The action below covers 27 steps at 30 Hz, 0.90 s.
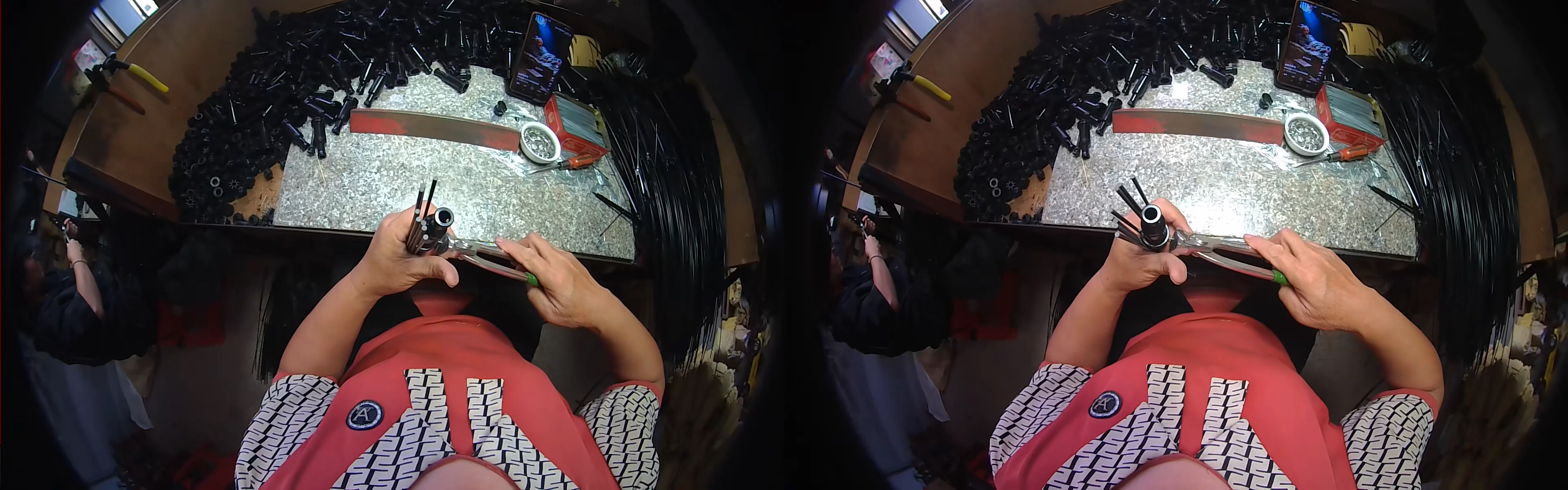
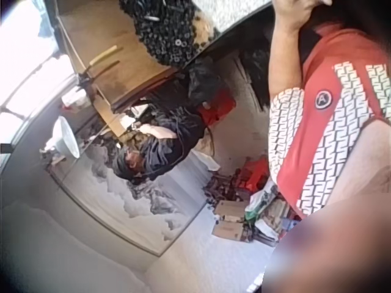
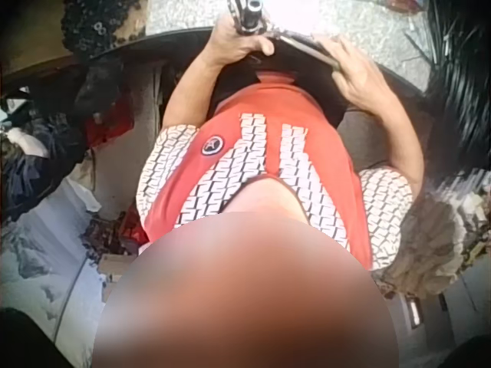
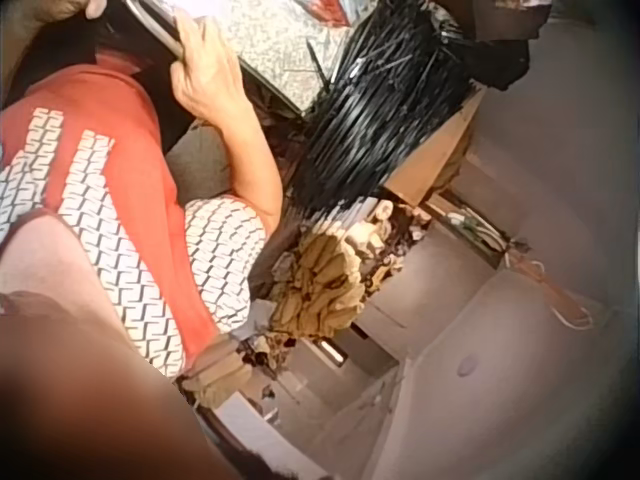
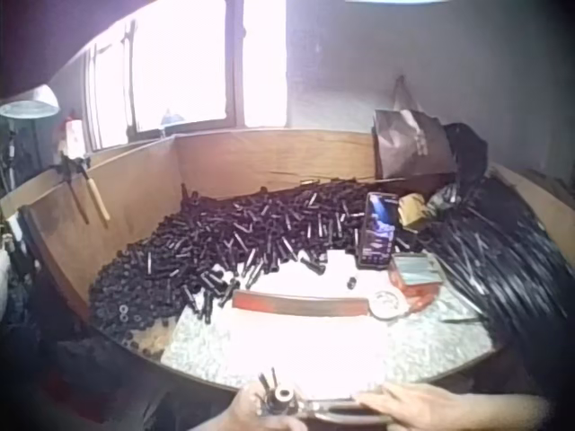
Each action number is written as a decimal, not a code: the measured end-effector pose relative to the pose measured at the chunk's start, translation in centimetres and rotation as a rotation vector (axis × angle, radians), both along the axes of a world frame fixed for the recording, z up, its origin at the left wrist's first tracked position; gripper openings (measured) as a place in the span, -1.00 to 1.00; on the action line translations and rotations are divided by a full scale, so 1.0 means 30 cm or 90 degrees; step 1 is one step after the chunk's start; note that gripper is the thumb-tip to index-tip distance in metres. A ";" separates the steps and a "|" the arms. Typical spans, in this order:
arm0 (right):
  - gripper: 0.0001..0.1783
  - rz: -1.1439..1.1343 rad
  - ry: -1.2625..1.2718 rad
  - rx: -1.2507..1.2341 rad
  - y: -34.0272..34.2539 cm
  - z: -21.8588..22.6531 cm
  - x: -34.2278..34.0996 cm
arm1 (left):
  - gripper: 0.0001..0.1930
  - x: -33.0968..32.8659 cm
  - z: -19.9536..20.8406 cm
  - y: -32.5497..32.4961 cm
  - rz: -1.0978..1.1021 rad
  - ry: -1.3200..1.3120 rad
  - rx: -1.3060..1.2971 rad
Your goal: Assembling and bundling black wire harnesses into connectors using tools at a factory workbench.
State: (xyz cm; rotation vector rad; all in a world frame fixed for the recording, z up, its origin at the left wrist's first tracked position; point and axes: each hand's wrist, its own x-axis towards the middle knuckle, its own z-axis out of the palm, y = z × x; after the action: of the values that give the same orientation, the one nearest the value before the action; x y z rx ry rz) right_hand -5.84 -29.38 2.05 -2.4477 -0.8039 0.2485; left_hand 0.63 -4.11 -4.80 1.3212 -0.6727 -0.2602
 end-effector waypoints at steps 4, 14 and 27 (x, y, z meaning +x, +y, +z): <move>-0.22 -0.003 0.020 -0.001 0.003 0.002 -0.001 | -0.39 -0.004 0.005 -0.001 -0.006 0.042 -0.013; -0.43 -0.032 0.065 0.054 0.043 -0.056 0.004 | -0.57 -0.032 0.026 -0.012 0.043 0.088 -0.118; -0.73 -0.168 -0.114 0.061 0.041 -0.091 0.050 | -0.46 -0.034 -0.038 0.010 0.082 0.122 -0.216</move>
State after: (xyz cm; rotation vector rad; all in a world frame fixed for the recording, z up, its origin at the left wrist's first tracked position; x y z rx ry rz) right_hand -4.36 -28.14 -0.67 -2.4750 -0.5426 -0.1060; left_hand -0.40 -3.80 -5.95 0.9951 -0.4436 -0.1570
